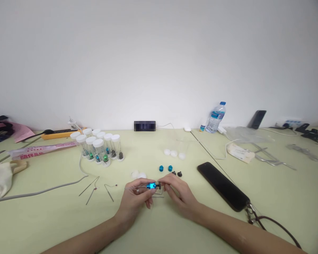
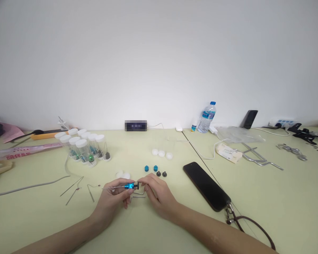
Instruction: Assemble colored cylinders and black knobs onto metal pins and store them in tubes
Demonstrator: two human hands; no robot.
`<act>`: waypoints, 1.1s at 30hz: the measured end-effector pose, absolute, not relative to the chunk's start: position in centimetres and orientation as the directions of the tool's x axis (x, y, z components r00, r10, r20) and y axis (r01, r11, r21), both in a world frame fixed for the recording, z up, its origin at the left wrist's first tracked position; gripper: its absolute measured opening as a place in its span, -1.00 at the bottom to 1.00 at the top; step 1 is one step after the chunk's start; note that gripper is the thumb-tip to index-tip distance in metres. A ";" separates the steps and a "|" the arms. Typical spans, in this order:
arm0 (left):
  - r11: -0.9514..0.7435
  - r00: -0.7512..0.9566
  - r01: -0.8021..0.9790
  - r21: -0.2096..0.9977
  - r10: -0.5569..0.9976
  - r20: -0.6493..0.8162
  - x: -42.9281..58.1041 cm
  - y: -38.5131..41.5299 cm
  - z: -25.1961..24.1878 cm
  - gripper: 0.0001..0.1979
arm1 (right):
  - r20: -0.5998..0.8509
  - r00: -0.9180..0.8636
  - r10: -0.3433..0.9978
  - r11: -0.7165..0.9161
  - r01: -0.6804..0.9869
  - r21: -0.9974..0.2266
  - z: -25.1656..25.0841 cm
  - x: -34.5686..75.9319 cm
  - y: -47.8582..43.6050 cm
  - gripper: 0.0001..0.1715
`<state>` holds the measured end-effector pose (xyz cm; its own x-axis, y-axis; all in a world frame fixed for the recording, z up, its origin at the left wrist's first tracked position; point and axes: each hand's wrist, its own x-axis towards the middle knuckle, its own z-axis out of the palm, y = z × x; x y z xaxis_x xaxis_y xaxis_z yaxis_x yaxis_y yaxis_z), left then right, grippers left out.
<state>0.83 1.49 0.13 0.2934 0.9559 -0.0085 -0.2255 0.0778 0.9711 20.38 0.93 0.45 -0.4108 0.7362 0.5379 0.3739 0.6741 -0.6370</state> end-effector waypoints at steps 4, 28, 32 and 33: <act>0.083 0.285 -0.226 0.971 0.958 -0.016 0.9 1.6 0.0 -0.74 | 0.533 -0.363 0.764 0.644 0.384 -0.661 0.4 20.4 0.9 -0.71; 0.088 0.263 -0.224 0.971 0.965 -0.027 1.0 1.6 0.1 -0.72 | 0.551 -0.394 0.736 0.672 0.324 -0.666 -0.3 21.1 0.6 -0.43; 0.083 0.248 -0.218 0.972 0.968 -0.028 1.1 1.6 0.0 -0.72 | 0.555 -0.364 0.748 0.662 0.350 -0.663 -0.6 21.1 0.5 -0.44; 0.083 0.247 -0.217 0.973 0.969 -0.028 1.1 1.6 0.0 -0.71 | 0.550 -0.363 0.752 0.658 0.356 -0.664 -0.5 21.1 0.5 -0.44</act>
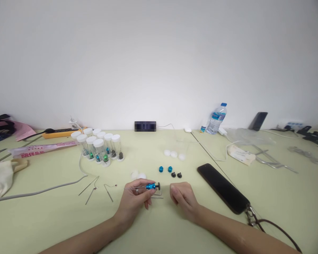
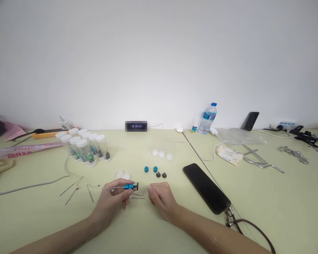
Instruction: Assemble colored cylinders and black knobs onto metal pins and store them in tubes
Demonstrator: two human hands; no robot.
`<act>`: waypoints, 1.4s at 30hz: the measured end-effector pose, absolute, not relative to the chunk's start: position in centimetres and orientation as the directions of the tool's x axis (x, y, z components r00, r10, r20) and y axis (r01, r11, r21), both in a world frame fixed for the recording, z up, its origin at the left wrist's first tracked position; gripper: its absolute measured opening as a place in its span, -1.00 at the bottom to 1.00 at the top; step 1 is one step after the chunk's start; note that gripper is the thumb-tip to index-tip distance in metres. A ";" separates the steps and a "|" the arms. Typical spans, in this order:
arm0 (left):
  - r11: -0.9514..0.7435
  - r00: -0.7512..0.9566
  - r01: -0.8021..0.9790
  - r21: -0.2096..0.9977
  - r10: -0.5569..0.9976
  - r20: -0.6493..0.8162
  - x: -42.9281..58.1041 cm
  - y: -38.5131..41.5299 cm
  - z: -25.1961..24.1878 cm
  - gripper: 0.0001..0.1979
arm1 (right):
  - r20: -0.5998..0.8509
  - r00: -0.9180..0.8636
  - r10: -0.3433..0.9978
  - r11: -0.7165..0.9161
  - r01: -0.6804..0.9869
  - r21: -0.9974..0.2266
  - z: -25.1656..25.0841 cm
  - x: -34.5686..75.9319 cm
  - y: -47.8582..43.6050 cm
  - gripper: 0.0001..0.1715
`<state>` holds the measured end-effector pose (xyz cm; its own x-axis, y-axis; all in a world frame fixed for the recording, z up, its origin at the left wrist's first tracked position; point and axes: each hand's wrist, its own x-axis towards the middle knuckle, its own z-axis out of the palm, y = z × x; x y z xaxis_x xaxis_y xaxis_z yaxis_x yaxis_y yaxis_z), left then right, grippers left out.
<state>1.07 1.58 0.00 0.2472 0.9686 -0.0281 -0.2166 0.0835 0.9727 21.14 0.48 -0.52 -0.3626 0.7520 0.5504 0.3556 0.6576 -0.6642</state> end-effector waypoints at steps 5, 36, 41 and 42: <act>0.091 0.254 -0.224 0.970 0.967 -0.033 1.1 1.6 0.0 -0.72 | 0.522 -0.363 0.772 0.635 0.397 -0.662 -0.2 21.0 0.5 -0.47; 0.142 0.243 -0.228 0.963 0.966 -0.085 1.0 1.8 0.5 -0.72 | 0.286 -0.479 0.830 0.555 0.658 -0.509 0.0 20.1 1.0 -0.87; 0.149 0.202 -0.222 0.964 0.974 -0.104 1.1 2.1 0.4 -0.74 | 0.257 -0.413 0.874 0.486 0.714 -0.505 -0.1 19.9 1.0 -0.90; 0.149 0.197 -0.225 0.963 0.975 -0.105 1.1 2.2 0.3 -0.75 | 0.254 -0.398 0.881 0.472 0.724 -0.503 -0.1 19.9 1.0 -0.90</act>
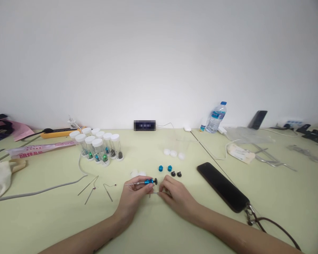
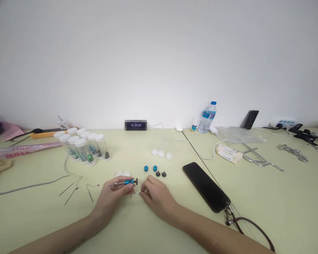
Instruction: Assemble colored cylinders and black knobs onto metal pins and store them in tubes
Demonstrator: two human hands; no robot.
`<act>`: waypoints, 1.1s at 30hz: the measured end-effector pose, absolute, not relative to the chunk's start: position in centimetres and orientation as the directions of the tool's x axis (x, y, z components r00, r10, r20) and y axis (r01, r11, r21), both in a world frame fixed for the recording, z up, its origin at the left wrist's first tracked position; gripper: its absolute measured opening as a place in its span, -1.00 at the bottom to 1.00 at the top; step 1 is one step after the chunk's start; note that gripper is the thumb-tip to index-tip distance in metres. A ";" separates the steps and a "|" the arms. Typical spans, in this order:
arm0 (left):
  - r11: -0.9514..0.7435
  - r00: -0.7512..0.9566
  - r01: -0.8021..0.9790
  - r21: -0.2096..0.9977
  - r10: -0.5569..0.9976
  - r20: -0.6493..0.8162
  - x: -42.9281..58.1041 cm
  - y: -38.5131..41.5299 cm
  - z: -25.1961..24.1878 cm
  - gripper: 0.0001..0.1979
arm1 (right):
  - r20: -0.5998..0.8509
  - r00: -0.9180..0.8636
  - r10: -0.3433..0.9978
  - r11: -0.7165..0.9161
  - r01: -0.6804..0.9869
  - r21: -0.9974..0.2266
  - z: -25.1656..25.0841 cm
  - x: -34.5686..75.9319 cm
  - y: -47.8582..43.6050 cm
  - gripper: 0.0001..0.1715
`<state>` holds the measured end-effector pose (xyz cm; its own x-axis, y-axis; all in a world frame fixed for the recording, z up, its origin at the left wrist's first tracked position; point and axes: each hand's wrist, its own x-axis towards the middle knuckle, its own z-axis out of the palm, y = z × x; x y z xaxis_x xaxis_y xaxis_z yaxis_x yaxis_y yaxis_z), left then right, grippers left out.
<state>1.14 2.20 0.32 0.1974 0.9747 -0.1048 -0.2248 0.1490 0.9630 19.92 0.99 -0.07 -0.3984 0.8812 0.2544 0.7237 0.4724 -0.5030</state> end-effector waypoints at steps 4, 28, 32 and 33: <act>0.143 0.170 -0.244 0.959 0.980 -0.103 1.0 2.5 0.2 -0.75 | 0.254 -0.380 0.890 0.457 0.738 -0.496 -0.1 19.9 0.9 -0.90; 0.091 0.275 -0.253 0.963 0.961 -0.018 0.7 2.3 -0.1 -0.77 | 0.521 -0.477 0.708 0.700 0.369 -0.612 0.5 20.2 0.7 -0.53; 0.071 0.276 -0.249 0.966 0.961 0.001 0.8 2.4 -0.4 -0.78 | 0.536 -0.469 0.702 0.707 0.377 -0.598 0.4 20.2 0.6 -0.51; 0.069 0.275 -0.250 0.966 0.961 0.002 0.8 2.4 -0.5 -0.78 | 0.546 -0.461 0.700 0.711 0.380 -0.591 0.4 20.2 0.6 -0.50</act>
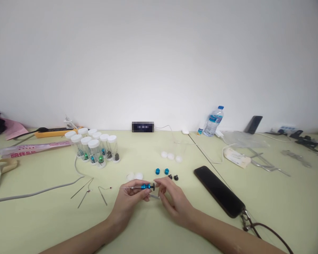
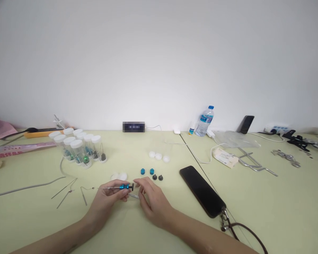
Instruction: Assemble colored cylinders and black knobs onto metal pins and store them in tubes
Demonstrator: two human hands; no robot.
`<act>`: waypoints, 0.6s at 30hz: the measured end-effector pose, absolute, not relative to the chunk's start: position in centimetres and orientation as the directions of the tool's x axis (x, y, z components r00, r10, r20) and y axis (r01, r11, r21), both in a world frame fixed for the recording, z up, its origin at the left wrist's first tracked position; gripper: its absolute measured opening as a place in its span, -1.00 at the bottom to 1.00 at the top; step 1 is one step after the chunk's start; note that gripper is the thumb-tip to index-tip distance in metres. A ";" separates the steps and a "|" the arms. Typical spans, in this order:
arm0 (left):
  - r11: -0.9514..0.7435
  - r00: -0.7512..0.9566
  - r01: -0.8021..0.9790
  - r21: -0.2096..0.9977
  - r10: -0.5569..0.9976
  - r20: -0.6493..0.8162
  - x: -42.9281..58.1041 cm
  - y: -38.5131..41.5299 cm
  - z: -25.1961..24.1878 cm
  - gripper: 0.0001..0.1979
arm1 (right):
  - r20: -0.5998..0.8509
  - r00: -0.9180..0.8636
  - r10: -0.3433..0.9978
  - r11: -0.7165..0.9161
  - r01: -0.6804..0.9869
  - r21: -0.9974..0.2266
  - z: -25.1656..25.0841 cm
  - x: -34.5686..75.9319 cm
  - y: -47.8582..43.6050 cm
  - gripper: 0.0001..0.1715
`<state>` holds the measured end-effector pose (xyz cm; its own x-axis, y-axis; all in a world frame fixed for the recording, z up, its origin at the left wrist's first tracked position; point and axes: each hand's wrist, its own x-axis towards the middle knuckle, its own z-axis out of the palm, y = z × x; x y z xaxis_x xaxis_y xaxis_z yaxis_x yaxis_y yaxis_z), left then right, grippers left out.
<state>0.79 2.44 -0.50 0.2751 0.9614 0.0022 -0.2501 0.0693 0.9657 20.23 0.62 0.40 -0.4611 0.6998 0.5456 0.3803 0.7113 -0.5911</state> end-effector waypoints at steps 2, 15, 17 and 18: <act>0.074 0.277 -0.250 0.966 0.961 -0.002 0.9 2.5 -0.6 -0.77 | 0.566 -0.452 0.689 0.723 0.385 -0.573 0.4 20.2 0.7 -0.51; 0.114 0.267 -0.251 0.961 0.963 -0.045 0.9 2.2 0.3 -0.77 | 0.545 -0.423 0.724 0.690 0.431 -0.582 0.5 20.2 0.7 -0.57; 0.112 0.263 -0.256 0.960 0.964 -0.043 1.0 2.2 0.3 -0.77 | 0.550 -0.416 0.724 0.690 0.431 -0.582 0.6 20.2 0.7 -0.58; 0.110 0.265 -0.258 0.960 0.964 -0.040 1.0 2.2 0.4 -0.77 | 0.549 -0.419 0.723 0.691 0.430 -0.582 0.6 20.2 0.7 -0.59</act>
<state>1.01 2.23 0.36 0.2647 0.9635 -0.0395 -0.2576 0.1101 0.9599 20.20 0.70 0.58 -0.4192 0.7232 0.5489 0.4298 0.6906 -0.5817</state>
